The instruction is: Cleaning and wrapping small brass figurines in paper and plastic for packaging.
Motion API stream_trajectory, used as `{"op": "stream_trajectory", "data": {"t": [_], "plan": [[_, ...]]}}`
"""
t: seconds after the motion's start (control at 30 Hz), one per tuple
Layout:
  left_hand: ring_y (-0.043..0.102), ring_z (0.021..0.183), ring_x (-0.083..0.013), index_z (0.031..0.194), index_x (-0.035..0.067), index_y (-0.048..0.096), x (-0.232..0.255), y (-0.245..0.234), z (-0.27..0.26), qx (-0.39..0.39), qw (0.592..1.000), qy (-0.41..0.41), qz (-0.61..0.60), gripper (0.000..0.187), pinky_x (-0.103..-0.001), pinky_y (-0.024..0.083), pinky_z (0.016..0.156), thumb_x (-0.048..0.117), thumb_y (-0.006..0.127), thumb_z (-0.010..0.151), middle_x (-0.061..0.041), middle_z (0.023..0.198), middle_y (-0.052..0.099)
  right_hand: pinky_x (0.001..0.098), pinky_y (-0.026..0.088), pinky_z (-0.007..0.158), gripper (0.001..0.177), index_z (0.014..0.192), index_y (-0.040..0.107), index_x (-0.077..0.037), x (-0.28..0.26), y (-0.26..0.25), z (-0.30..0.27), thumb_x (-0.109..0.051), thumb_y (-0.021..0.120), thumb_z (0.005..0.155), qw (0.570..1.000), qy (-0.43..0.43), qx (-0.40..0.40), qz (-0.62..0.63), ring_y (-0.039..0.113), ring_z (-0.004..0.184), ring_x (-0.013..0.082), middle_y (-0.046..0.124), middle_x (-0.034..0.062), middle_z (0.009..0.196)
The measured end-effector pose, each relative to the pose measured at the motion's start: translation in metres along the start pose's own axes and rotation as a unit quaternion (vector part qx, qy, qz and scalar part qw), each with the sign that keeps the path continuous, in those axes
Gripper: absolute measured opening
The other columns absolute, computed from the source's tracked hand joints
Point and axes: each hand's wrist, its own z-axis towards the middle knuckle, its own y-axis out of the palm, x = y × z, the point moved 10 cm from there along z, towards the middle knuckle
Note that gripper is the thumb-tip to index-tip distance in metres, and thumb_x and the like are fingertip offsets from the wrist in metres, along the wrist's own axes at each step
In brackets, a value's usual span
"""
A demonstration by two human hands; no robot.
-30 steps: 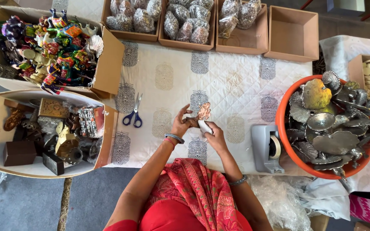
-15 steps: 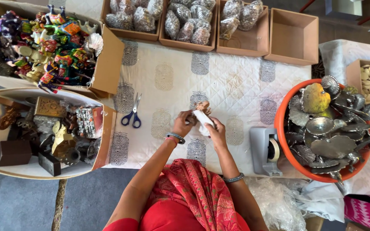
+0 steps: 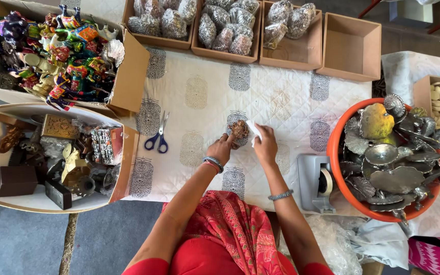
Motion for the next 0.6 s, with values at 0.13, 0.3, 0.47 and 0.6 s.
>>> {"op": "stream_trajectory", "data": {"t": [0.13, 0.3, 0.47, 0.6], "plan": [[0.068, 0.111, -0.0351, 0.139, 0.018, 0.045, -0.006, 0.025, 0.005, -0.072, 0.987, -0.031, 0.143, 0.056, -0.042, 0.060, 0.085, 0.002, 0.059, 0.088, -0.014, 0.138, 0.057, 0.0379, 0.056, 0.091, 0.055, 0.136, 0.064, -0.021, -0.024, 0.038, -0.002, 0.001, 0.064, 0.086, 0.966, 0.018, -0.164, -0.199, 0.061, 0.109, 0.0299, 0.053, 0.0018, 0.146], [0.067, 0.107, -0.0359, 0.154, 0.012, 0.029, -0.002, 0.021, 0.006, -0.062, 0.981, -0.032, 0.183, 0.070, -0.042, 0.060, 0.082, 0.008, 0.059, 0.091, -0.017, 0.142, 0.051, 0.0365, 0.058, 0.084, 0.063, 0.139, 0.060, -0.015, -0.027, 0.043, -0.038, 0.008, 0.060, 0.080, 0.947, -0.023, -0.214, -0.239, 0.061, 0.109, 0.0338, 0.054, -0.0014, 0.148], [0.066, 0.108, -0.0362, 0.157, 0.011, 0.024, -0.006, 0.023, 0.008, -0.088, 0.976, -0.049, 0.192, 0.079, -0.041, 0.060, 0.081, 0.008, 0.063, 0.088, -0.018, 0.144, 0.048, 0.0381, 0.056, 0.096, 0.046, 0.124, 0.071, -0.016, 0.000, 0.051, -0.027, 0.003, 0.063, 0.082, 0.953, -0.071, -0.230, -0.186, 0.066, 0.110, 0.0262, 0.066, -0.0022, 0.135], [0.066, 0.108, -0.0357, 0.159, 0.013, 0.024, -0.001, 0.022, 0.004, -0.098, 0.977, -0.045, 0.185, 0.084, -0.043, 0.058, 0.084, 0.009, 0.065, 0.086, -0.017, 0.143, 0.049, 0.0395, 0.054, 0.097, 0.042, 0.124, 0.071, -0.016, -0.016, 0.017, 0.011, -0.001, 0.066, 0.085, 0.988, -0.051, -0.059, -0.131, 0.066, 0.109, 0.0265, 0.067, 0.0007, 0.132]]}}
